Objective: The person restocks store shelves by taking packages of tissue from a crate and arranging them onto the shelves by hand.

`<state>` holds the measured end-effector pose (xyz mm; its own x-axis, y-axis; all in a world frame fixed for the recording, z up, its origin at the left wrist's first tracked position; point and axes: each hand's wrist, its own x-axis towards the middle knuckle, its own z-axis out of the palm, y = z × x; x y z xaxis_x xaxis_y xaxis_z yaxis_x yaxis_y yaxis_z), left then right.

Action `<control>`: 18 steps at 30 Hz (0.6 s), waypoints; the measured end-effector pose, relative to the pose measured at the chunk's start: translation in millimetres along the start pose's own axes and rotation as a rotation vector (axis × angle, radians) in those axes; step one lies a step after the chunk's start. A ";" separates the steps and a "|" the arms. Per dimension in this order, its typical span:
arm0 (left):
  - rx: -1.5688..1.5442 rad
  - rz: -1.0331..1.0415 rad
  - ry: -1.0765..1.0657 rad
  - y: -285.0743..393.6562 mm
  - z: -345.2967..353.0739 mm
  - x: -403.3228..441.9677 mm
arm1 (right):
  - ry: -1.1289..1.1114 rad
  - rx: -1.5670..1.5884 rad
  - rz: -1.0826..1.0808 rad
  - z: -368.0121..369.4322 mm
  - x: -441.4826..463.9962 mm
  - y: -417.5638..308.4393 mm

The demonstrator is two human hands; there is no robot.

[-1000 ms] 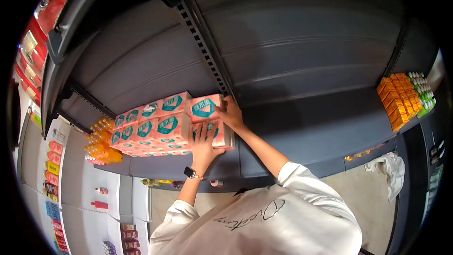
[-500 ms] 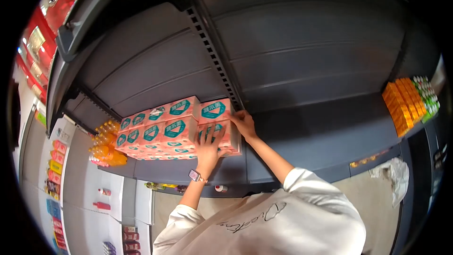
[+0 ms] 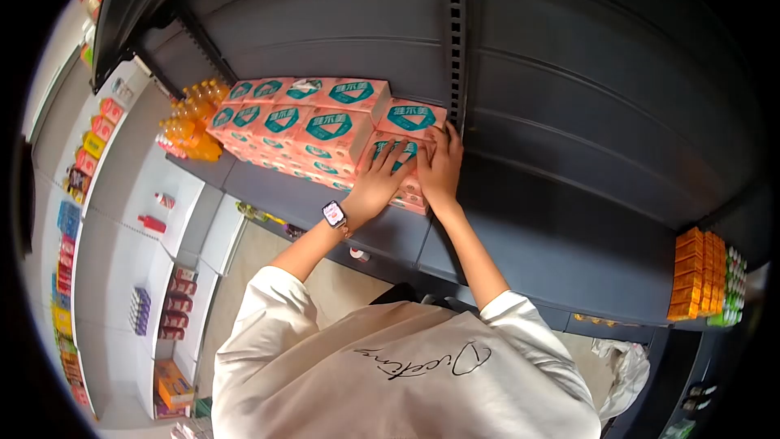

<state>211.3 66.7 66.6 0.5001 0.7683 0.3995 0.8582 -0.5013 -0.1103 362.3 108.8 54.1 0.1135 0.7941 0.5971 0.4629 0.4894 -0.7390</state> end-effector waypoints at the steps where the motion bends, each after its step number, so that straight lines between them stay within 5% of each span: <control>1: 0.011 0.010 -0.009 -3.4 2.1 -2.3 | -0.042 -0.053 -0.044 7.7 -1.7 -4.6; 5: 0.022 -0.114 0.074 9.8 12.3 -8.8 | -0.246 -0.389 -0.111 15.8 -3.5 -12.6; 6: 0.061 -0.094 0.325 13.9 21.3 -11.2 | -0.233 -0.397 -0.145 14.7 1.9 -17.6; 10: -0.056 -0.231 0.286 42.6 -7.9 -49.1 | -0.336 -0.516 -0.179 13.3 -4.1 -17.6; 15: -0.325 -0.230 0.034 71.5 -47.2 -136.8 | -0.579 -0.678 -0.074 21.4 5.7 -18.5; 17: -0.412 -0.278 -0.302 85.4 -47.8 -188.4 | -0.630 -0.773 0.013 18.8 10.5 -42.9; 18: -0.446 -0.307 -0.462 89.4 -42.1 -214.1 | -0.440 -0.775 -0.090 29.0 7.1 -38.5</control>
<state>176.2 -159.3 9.4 0.3259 0.9416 -0.0845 0.8884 -0.2744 0.3681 319.8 106.0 77.7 -0.2251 0.9090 0.3509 0.9359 0.3019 -0.1817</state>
